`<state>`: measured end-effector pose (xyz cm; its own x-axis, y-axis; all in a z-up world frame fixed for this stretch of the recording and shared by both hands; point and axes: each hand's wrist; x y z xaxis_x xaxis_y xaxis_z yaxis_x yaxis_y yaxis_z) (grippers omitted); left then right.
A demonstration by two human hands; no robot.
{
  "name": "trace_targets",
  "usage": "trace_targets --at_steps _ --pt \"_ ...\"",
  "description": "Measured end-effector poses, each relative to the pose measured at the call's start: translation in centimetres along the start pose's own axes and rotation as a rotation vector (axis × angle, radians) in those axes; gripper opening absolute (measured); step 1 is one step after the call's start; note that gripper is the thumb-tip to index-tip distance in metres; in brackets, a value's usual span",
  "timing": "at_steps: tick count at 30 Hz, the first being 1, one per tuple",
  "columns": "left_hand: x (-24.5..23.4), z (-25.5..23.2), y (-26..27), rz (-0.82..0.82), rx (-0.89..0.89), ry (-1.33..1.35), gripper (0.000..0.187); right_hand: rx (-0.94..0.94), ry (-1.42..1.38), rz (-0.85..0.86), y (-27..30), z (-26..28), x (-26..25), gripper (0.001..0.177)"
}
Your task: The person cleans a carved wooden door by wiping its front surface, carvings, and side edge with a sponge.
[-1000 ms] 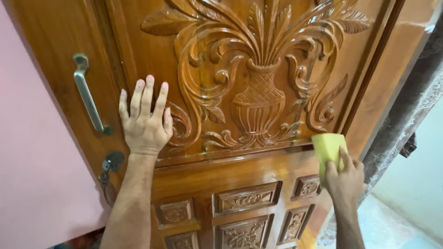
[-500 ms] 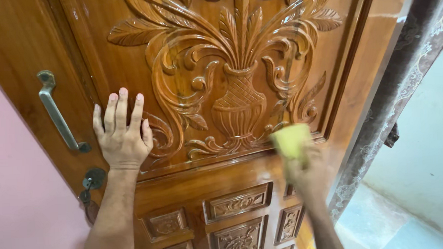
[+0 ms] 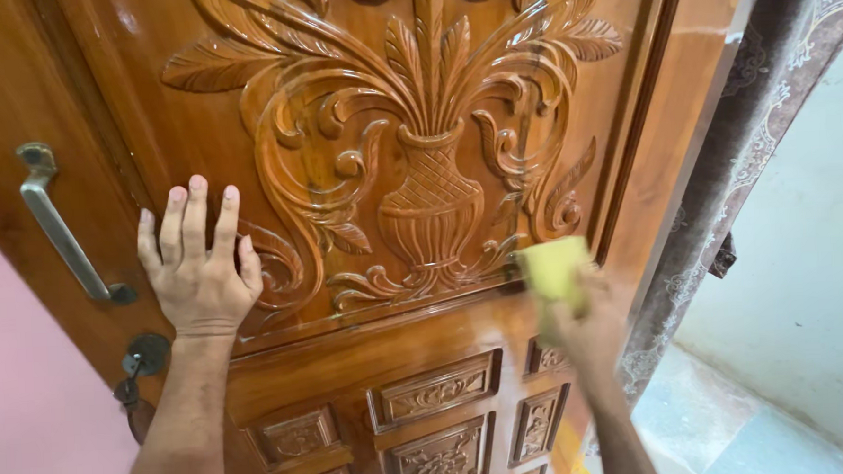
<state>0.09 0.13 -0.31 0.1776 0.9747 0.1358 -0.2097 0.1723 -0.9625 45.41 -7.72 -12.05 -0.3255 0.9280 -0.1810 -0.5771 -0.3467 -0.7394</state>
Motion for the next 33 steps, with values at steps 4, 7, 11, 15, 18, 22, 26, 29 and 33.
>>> trace_targets --at_steps 4,7,11,15,18,22,26,29,33 --pt "0.2 -0.1 0.2 -0.015 0.013 -0.006 0.045 0.503 -0.123 -0.015 -2.2 -1.1 -0.5 0.06" --pt "-0.1 -0.9 0.0 0.005 -0.034 0.027 0.046 0.092 -0.176 0.027 2.2 2.8 1.9 0.056" --pt "-0.3 -4.1 0.2 0.078 -0.281 0.1 0.061 -0.456 0.013 0.124 5.7 6.6 0.2 0.062" --pt "-0.3 -6.9 1.3 0.067 -0.357 0.081 0.081 -0.132 0.248 -0.011 0.8 3.9 -2.7 0.064" --pt "0.3 -7.8 2.6 0.087 -0.409 0.032 0.081 -0.041 0.339 -0.053 -1.8 2.9 -1.9 0.062" --pt "0.9 -7.3 3.7 0.058 -0.377 0.031 0.077 -0.428 0.333 -0.002 1.4 6.0 -0.3 0.049" --pt "1.6 -6.8 5.1 -0.061 -0.223 0.076 0.073 -0.461 0.2 0.313 3.6 6.7 -0.9 0.04" --pt "2.0 -6.9 5.6 0.021 0.146 0.134 0.067 -0.539 0.285 -0.116 -0.6 3.1 -1.8 0.043" --pt "1.1 -7.2 4.7 0.103 0.361 0.143 0.046 -0.099 0.319 0.063 -3.7 1.2 -1.3 0.041"
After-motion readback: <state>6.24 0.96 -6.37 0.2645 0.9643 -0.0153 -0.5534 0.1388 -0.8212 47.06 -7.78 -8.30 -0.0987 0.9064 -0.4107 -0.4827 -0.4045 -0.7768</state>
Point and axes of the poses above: each hand's wrist, its own y-axis away from the middle knuckle, its own x-axis out of the palm, z = x × y, and after that the axes turned 13 degrees about -z, right-handed
